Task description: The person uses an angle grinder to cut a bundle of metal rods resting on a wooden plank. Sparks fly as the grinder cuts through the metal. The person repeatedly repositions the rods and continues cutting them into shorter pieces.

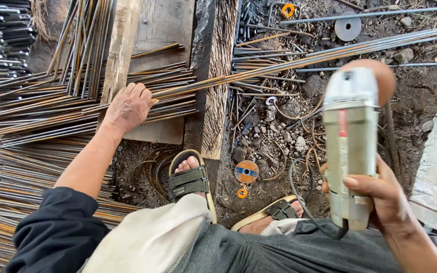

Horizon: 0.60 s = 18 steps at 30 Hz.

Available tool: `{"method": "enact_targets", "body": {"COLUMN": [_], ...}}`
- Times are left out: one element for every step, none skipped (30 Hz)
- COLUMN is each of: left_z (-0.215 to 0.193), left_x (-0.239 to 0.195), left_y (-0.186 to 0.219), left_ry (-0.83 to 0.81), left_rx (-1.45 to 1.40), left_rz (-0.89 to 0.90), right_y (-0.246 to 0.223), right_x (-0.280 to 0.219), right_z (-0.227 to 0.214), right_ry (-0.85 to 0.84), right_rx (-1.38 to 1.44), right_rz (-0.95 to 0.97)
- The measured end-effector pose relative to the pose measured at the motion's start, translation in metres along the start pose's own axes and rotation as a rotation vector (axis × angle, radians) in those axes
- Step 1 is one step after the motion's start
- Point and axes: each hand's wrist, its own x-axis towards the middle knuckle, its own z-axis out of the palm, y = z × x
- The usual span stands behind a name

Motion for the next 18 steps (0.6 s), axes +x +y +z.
{"method": "enact_targets", "body": {"left_z": [0.0, 0.0, 0.001, 0.002, 0.002, -0.003, -0.009, -0.014, -0.01, -0.005, 0.0, -0.001, -0.002, -0.003, -0.004, -0.004, -0.004, -0.003], "left_x": [0.0, 0.0, -0.001, -0.001, 0.001, 0.004, 0.006, 0.008, 0.008, 0.008, 0.004, 0.002, 0.003, 0.003, 0.004, 0.005, 0.006, 0.005], "left_y": [-0.001, -0.001, -0.002, -0.002, -0.003, 0.001, 0.003, 0.005, 0.004, 0.004, 0.006, 0.008, 0.009, 0.01, 0.011, 0.011, 0.013, 0.013], "left_ry": [-0.099, -0.197, -0.197, -0.229, -0.261, -0.26, -0.29, -0.32, -0.318, -0.289, -0.268, -0.273, -0.241, -0.208, -0.213, -0.213, -0.208, -0.21], "left_rx": [-0.084, -0.167, -0.161, -0.202, -0.241, -0.233, -0.261, -0.289, -0.275, -0.266, -0.261, -0.251, -0.229, -0.208, -0.203, -0.196, -0.192, -0.189], "left_rz": [-0.055, -0.112, -0.109, -0.147, -0.18, -0.173, -0.253, -0.334, -0.324, -0.34, -0.353, -0.342, -0.35, -0.356, -0.345, -0.351, -0.361, -0.355], "right_y": [-0.004, -0.008, -0.008, -0.009, -0.01, -0.011, -0.011, -0.012, -0.004, 0.004, 0.014, 0.03, 0.044, 0.057, 0.062, 0.067, 0.071, 0.075], "right_x": [0.003, 0.005, 0.011, 0.017, 0.022, 0.024, 0.028, 0.032, 0.048, 0.064, 0.077, 0.083, 0.091, 0.1, 0.099, 0.099, 0.099, 0.097], "right_z": [0.01, 0.02, 0.029, 0.038, 0.046, 0.064, 0.083, 0.101, 0.101, 0.1, 0.1, 0.108, 0.116, 0.124, 0.131, 0.139, 0.146, 0.148], "right_ry": [0.012, 0.022, 0.02, -0.029, -0.076, -0.076, -0.038, 0.001, 0.0, -0.053, -0.103, -0.101, -0.096, -0.091, -0.085, -0.073, -0.064, -0.06], "right_rx": [-0.045, -0.089, -0.084, -0.075, -0.062, -0.053, -0.019, 0.014, 0.029, -0.072, -0.171, -0.155, -0.096, -0.037, -0.025, -0.015, -0.011, -0.005], "right_rz": [0.076, 0.151, 0.147, 0.181, 0.213, 0.207, 0.134, 0.061, 0.052, -0.017, -0.079, -0.08, -0.146, -0.211, -0.21, -0.216, -0.224, -0.224]}}
